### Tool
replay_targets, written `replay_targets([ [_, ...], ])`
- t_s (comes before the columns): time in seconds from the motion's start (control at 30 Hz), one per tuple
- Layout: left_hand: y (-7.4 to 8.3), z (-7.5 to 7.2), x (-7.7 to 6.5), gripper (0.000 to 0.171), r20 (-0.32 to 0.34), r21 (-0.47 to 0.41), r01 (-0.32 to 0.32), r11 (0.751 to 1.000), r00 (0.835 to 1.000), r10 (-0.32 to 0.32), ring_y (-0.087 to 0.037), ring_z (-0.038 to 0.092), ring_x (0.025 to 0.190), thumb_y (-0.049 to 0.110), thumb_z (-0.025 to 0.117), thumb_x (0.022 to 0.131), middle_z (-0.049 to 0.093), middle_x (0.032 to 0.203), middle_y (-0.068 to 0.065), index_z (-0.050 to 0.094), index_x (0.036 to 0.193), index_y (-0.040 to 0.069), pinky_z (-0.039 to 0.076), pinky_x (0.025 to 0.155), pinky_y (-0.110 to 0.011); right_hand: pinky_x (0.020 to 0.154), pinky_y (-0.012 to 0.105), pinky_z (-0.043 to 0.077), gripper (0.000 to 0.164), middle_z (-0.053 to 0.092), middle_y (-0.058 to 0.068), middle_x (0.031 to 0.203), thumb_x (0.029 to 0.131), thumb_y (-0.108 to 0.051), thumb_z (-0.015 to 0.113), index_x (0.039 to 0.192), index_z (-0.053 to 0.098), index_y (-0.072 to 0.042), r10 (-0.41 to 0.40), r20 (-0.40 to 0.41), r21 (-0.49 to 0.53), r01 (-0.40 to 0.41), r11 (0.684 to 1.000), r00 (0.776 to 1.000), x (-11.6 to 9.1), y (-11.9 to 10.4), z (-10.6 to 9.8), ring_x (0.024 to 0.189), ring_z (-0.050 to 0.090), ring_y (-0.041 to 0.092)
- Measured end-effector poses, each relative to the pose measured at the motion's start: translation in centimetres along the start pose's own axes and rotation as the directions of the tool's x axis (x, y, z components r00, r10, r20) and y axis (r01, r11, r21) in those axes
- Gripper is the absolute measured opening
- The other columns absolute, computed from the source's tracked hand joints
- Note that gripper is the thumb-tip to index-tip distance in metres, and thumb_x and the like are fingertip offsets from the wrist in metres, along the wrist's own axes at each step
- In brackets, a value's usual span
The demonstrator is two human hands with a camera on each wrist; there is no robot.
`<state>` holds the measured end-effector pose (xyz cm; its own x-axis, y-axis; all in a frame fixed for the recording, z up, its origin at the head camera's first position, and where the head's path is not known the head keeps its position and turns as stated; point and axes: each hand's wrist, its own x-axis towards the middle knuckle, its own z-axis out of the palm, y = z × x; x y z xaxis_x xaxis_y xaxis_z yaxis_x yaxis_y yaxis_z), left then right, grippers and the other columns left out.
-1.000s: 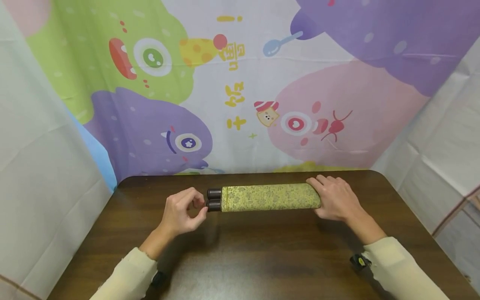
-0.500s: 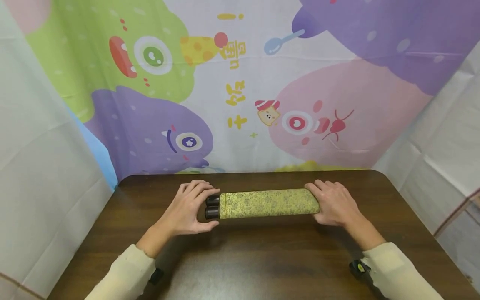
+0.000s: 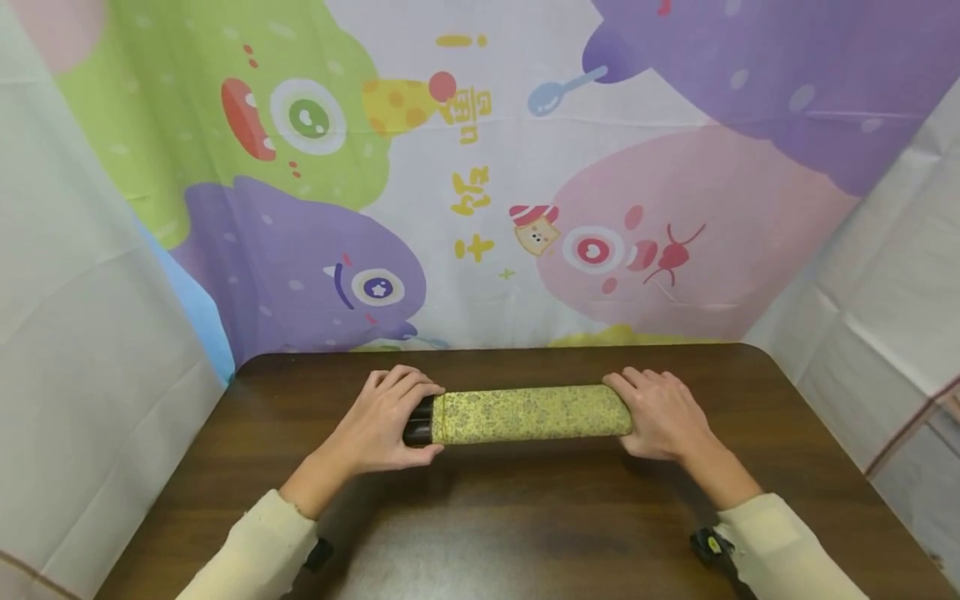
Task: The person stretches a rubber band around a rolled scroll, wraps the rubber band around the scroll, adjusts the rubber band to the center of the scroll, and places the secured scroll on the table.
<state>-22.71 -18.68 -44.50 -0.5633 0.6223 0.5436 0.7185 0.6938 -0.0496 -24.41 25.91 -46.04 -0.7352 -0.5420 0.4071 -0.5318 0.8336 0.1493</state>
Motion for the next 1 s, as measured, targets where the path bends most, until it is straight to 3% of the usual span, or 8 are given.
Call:
replay_targets([
  [0.6, 1.2, 0.3, 0.3, 0.071, 0.025, -0.021, -0.016, 1.000, 1.000, 0.017, -0.022, 0.067, 0.125, 0.052, 0.096, 0.077, 0.078, 0.128, 0.002, 0.075, 0.133, 0.014, 0.053, 0.099, -0.049, 0.079, 0.051, 0.062, 0.068, 0.079, 0.009, 0.114, 0.065, -0.026, 0.091, 0.129, 0.074, -0.011, -0.020, -0.038, 0.006, 0.020, 1.000, 0.999, -0.1, -1.0, 0.6, 0.093, 0.075, 0.034],
  [0.83, 0.5, -0.1, -0.2, 0.085, 0.035, -0.028, -0.003, 1.000, 0.999, 0.004, -0.024, 0.067, 0.125, 0.057, 0.098, 0.073, 0.077, 0.132, -0.001, 0.073, 0.141, 0.013, 0.053, 0.097, -0.050, 0.081, 0.052, 0.063, 0.068, 0.079, 0.010, 0.115, 0.066, -0.027, 0.092, 0.130, 0.074, -0.011, -0.005, -0.021, 0.003, 0.005, 1.000, 1.000, -0.1, -0.8, 0.2, 0.093, 0.075, 0.034],
  [1.0, 0.1, -0.1, -0.2, 0.078, 0.006, -0.033, -0.012, 0.999, 1.000, 0.012, -0.024, 0.067, 0.124, 0.051, 0.096, 0.074, 0.077, 0.130, -0.001, 0.074, 0.138, 0.012, 0.053, 0.097, -0.050, 0.082, 0.053, 0.063, 0.069, 0.078, 0.010, 0.115, 0.066, -0.024, 0.090, 0.131, 0.073, -0.011, 0.010, -0.017, 0.004, -0.010, 1.000, 1.000, -0.2, -0.4, -0.2, 0.095, 0.075, 0.035],
])
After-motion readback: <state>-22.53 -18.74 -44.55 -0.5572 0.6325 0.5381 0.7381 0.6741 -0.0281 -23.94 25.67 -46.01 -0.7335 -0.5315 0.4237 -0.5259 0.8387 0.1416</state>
